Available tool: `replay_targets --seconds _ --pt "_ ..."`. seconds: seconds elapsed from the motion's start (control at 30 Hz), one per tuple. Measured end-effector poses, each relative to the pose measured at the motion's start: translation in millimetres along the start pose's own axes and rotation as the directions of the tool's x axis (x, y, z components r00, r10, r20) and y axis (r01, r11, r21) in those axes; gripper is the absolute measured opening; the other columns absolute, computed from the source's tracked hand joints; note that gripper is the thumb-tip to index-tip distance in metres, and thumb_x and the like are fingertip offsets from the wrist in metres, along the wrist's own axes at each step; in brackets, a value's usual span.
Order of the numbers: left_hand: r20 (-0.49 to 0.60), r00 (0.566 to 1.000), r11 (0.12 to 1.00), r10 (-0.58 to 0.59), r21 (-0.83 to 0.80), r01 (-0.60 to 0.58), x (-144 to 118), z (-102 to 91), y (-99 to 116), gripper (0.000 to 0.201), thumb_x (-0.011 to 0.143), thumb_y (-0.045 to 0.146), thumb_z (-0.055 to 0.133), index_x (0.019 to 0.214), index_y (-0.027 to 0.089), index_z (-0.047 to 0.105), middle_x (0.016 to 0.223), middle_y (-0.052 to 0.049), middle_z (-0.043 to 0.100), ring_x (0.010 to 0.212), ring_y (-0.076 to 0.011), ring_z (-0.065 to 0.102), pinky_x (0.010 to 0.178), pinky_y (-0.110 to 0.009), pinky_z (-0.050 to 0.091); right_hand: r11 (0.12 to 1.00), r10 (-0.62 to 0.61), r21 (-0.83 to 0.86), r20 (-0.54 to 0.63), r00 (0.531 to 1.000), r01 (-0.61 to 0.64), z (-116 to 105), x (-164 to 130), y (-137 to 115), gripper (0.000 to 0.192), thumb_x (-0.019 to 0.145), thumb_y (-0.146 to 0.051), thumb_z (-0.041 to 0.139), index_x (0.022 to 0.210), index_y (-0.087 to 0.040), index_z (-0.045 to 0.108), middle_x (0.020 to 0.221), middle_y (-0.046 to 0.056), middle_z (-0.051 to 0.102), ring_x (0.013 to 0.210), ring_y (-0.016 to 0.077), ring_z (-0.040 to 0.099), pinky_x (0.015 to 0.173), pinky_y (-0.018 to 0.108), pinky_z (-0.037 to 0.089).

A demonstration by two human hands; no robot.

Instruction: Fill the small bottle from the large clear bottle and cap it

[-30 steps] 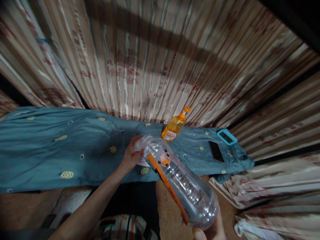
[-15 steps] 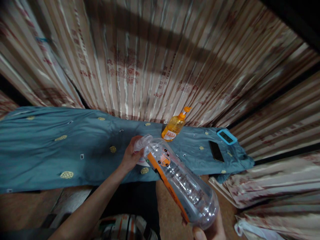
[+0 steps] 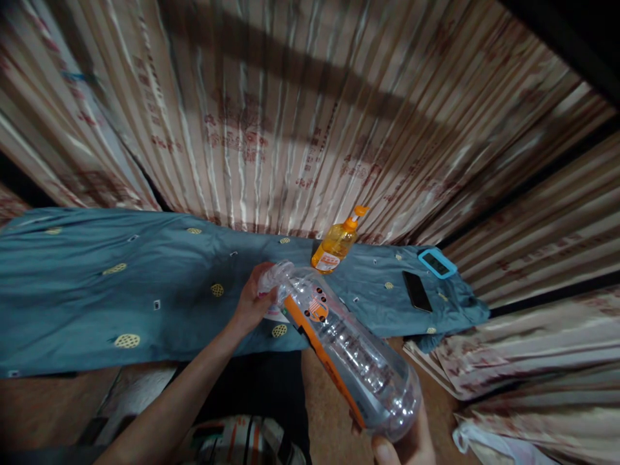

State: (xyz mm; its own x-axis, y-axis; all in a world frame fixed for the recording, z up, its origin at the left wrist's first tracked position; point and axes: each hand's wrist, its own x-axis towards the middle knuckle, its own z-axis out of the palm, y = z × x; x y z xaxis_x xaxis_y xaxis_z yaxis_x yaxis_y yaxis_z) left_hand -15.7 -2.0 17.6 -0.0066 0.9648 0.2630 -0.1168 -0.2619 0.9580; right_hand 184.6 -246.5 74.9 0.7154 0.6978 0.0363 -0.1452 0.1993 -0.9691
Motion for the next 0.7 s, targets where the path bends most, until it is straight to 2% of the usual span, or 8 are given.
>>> replay_targets --seconds 0.27,0.47,0.6,0.7 --pt "0.007 1.000 1.000 0.016 0.004 -0.016 1.5 -0.4 -1.5 0.049 0.080 0.041 0.084 0.122 0.021 0.068 0.111 -0.006 0.075 0.095 -0.0229 0.072 0.087 -0.035 0.062 0.994 -0.062 -0.089 0.000 0.998 0.062 5.4 -5.4 3.3 0.077 0.078 -0.054 0.100 0.139 -0.022 0.066 0.088 0.003 0.078 0.064 0.0192 0.065 0.062 0.029 0.055" --pt "-0.009 1.000 0.999 -0.019 0.027 0.019 1.7 -0.5 -3.4 0.051 0.078 0.041 0.084 0.122 0.022 0.067 0.117 -0.007 0.076 0.102 -0.0255 0.074 0.094 -0.039 0.060 0.983 -0.087 -0.159 0.012 0.996 0.088 9.3 -8.1 3.8 0.071 0.087 -0.064 0.089 0.142 -0.025 0.066 0.081 0.003 0.076 0.066 0.0228 0.066 0.062 0.032 0.053" --pt "-0.003 1.000 1.000 -0.018 0.024 0.018 2.7 -0.3 -3.8 0.053 0.078 0.042 0.085 0.123 0.022 0.066 0.116 -0.007 0.075 0.103 -0.0260 0.074 0.096 -0.040 0.060 0.988 -0.080 -0.134 -0.018 0.997 0.077 8.7 -7.7 5.5 0.074 0.082 -0.060 0.092 0.141 -0.021 0.069 0.089 0.006 0.076 0.068 0.0223 0.064 0.059 0.031 0.050" --pt "-0.002 1.000 1.000 -0.007 0.019 0.007 3.6 -0.1 -4.4 0.053 0.079 0.043 0.084 0.124 0.021 0.066 0.117 -0.008 0.075 0.101 -0.0255 0.073 0.094 -0.039 0.061 0.991 -0.056 -0.126 -0.009 0.998 0.054 6.4 -7.2 6.8 0.074 0.079 -0.057 0.094 0.139 -0.020 0.070 0.082 0.002 0.072 0.066 0.0203 0.058 0.060 0.030 0.049"
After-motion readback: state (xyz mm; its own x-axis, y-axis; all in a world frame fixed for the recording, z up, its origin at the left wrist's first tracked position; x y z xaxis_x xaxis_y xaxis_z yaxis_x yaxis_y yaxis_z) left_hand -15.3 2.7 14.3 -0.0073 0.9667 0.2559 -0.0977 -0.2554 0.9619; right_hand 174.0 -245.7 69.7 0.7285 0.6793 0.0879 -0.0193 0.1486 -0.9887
